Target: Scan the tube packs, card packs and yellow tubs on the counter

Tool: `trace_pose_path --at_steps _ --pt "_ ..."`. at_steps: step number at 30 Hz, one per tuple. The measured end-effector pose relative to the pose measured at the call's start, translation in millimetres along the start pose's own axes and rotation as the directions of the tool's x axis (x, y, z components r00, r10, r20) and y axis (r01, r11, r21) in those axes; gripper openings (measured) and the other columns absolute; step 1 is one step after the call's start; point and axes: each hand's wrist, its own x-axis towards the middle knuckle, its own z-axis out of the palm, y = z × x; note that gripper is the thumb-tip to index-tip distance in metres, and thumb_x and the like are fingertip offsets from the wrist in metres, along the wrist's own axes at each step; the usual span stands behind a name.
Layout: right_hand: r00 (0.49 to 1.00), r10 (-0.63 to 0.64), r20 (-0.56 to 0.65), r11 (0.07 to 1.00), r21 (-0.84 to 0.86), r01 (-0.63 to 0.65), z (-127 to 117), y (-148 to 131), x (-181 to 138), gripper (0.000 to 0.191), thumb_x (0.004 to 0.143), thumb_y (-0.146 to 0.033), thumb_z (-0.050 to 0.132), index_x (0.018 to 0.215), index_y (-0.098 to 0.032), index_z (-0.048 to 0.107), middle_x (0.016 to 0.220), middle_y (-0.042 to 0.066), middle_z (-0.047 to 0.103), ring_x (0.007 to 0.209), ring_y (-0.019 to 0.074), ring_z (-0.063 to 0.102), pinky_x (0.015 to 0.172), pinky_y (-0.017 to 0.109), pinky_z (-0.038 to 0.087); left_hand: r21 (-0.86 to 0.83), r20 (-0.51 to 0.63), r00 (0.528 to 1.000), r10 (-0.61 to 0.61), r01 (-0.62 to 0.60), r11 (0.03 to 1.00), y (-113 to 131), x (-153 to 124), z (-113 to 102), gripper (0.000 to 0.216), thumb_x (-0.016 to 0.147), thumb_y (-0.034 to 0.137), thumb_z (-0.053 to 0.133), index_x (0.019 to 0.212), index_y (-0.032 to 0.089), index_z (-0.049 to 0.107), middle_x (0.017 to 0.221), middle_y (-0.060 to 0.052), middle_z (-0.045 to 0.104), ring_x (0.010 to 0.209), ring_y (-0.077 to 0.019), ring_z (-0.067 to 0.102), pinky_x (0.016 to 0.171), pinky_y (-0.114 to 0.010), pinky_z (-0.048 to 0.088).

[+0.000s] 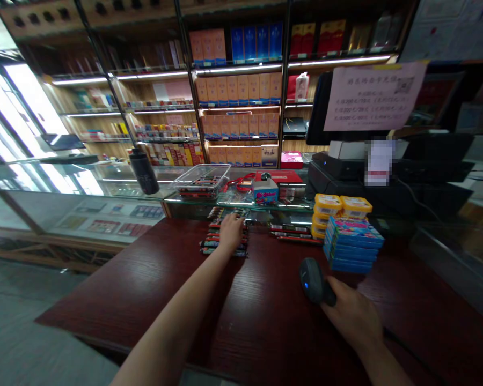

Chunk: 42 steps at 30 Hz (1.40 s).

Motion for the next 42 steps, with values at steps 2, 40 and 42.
trace_pose_path --at_steps 2,40,42 --pt "1.000 0.000 -0.014 1.000 -0.011 -0.001 1.0 -0.1 0.5 0.024 0.084 -0.029 0.048 0.105 -0.028 0.059 0.095 0.000 0.071 0.080 0.0187 0.067 0.063 0.027 0.041 -0.067 0.040 0.991 0.124 -0.121 0.990 28.5 4.8 4.7 0.030 0.090 0.022 0.041 0.109 0.024 0.065 0.111 -0.007 0.059 0.106 -0.0211 0.048 0.093 -0.032 0.039" --pt "0.999 0.024 0.031 0.981 0.192 -0.029 -16.6 -4.6 -1.8 0.025 0.078 -0.036 0.056 0.101 -0.026 0.063 0.089 0.003 0.072 0.084 0.0222 0.067 0.064 0.028 0.040 -0.300 0.217 0.971 -0.097 0.161 0.940 98.1 -89.8 5.4 0.010 0.084 0.018 0.055 0.088 0.015 0.064 0.093 -0.008 0.055 0.091 -0.0193 0.054 0.082 -0.030 0.040" --pt "0.999 -0.007 0.035 0.921 0.390 -0.007 -16.3 -5.4 -3.4 0.026 0.074 -0.040 0.061 0.095 -0.025 0.064 0.086 0.003 0.072 0.082 0.0209 0.067 0.064 0.027 0.043 -0.309 0.224 0.970 -0.094 0.162 0.937 97.7 -89.7 6.4 0.010 0.084 0.020 0.057 0.088 0.016 0.065 0.092 -0.007 0.056 0.091 -0.0191 0.054 0.082 -0.030 0.040"
